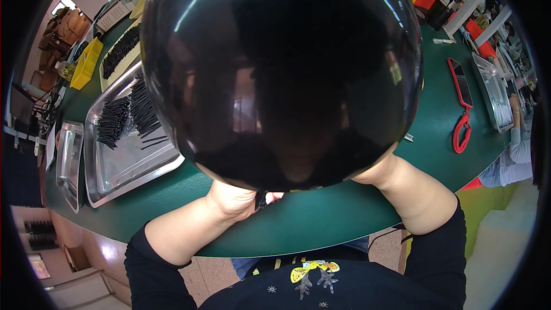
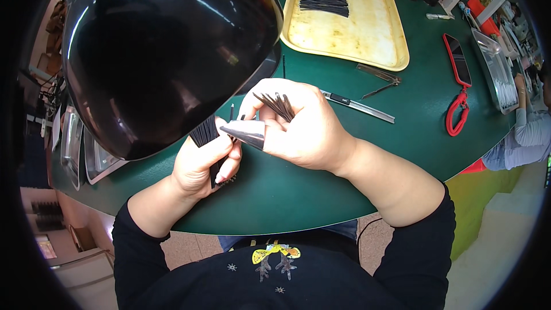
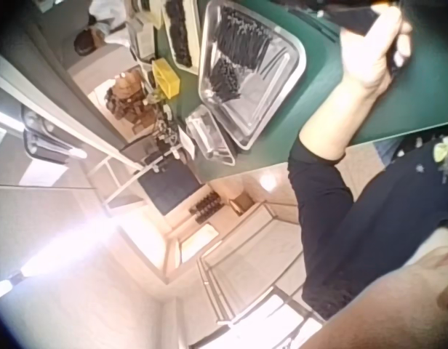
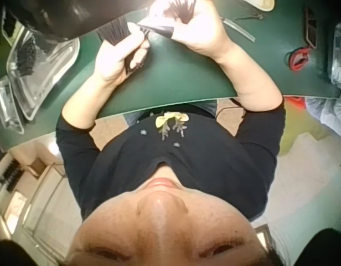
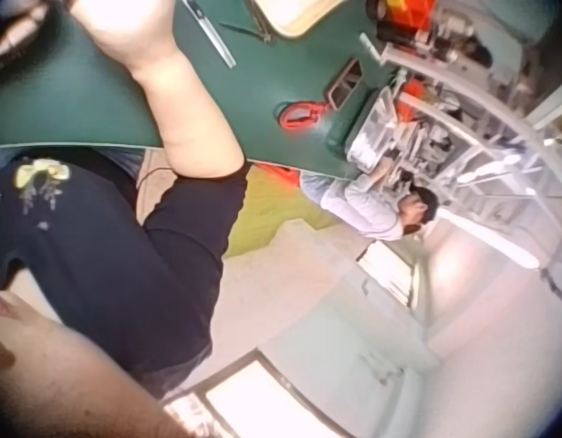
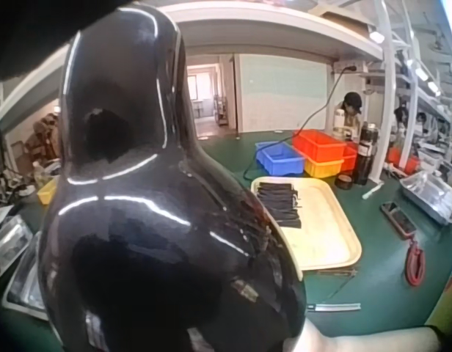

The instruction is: The person is sorting and grouping small electronic components, specifically black connector pins, on a workbench using their hands and occasionally tweezers.

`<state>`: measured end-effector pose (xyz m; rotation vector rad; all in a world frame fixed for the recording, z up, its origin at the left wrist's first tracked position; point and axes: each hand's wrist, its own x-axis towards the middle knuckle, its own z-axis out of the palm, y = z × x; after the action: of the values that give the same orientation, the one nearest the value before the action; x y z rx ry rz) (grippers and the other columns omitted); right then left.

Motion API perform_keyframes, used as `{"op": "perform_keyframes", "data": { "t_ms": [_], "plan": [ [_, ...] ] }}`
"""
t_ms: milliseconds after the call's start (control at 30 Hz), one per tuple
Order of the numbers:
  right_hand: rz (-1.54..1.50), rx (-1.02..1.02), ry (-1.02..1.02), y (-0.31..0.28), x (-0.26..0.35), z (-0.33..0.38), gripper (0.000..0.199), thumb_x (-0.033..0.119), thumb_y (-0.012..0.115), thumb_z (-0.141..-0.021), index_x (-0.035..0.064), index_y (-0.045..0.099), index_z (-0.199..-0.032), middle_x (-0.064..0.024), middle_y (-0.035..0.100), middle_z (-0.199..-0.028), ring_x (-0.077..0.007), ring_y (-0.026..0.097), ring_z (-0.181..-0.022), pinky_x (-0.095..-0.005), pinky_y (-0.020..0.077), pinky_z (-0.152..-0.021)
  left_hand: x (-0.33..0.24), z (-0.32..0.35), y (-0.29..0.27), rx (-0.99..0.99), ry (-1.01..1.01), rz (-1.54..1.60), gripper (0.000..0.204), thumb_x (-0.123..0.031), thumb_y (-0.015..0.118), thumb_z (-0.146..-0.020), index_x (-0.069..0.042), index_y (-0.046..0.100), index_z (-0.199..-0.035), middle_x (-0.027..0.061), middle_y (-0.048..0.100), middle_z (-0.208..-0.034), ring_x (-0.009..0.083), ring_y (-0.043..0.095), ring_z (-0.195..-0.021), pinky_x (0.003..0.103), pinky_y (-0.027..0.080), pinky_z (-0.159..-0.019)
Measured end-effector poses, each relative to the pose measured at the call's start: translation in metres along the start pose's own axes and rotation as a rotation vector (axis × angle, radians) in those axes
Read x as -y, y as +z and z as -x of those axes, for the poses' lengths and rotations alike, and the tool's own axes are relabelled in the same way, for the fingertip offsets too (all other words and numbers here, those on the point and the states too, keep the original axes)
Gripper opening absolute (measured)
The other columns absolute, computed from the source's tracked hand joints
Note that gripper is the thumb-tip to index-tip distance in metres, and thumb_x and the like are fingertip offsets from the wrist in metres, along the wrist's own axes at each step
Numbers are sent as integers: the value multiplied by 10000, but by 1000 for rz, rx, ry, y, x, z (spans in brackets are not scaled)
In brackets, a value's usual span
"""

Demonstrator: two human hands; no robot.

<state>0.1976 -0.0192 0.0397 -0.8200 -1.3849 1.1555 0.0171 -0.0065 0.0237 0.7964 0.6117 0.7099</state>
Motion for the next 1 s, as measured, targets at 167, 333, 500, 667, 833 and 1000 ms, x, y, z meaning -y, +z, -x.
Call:
{"op": "perform_keyframes", "data": {
  "t_ms": [167,333,500,667,833,1000],
  "plan": [
    [99,-9,14,-2,8,7,148,-83,435,-668,-8,524,-761,19,495,-658,10,377,-559,-146,310,-479,2,0,9,22,137,-43,101,-76,538,-796,-9,487,-741,85,520,-603,103,432,-371,200,338,-352],
    [74,-6,-28,2,-4,3,170,-71,442,-654,-15,525,-792,2,503,-692,6,372,-551,-141,316,-485,6,2,1,-80,275,-203,73,-33,555,-769,0,495,-745,79,514,-582,99,433,-377,194,328,-345],
    [17,-37,-65,3,0,3,150,-53,501,-661,-11,529,-802,6,506,-703,2,378,-553,-141,317,-485,2,2,4,6,297,-252,67,-26,560,-762,2,500,-760,87,520,-602,104,448,-386,188,324,-341],
    [-4,16,3,-3,6,0,133,-38,542,-677,0,526,-803,19,499,-692,1,385,-565,-142,317,-496,2,3,8,-32,276,-189,60,-25,558,-762,-6,501,-764,108,541,-621,114,473,-397,194,338,-343],
    [-95,-35,-209,-23,-12,-10,53,-1,523,-769,22,518,-816,-8,533,-694,-23,435,-568,-150,337,-504,4,1,6,10,215,-142,51,-26,550,-768,-21,500,-777,122,561,-651,125,485,-404,203,356,-350],
    [-134,-324,84,-43,2,-17,91,30,503,-775,5,544,-852,-30,550,-649,-28,403,-499,-147,337,-458,0,2,8,18,93,-44,67,-78,534,-802,-26,492,-791,102,557,-632,123,474,-393,212,364,-364]
  ]
}}
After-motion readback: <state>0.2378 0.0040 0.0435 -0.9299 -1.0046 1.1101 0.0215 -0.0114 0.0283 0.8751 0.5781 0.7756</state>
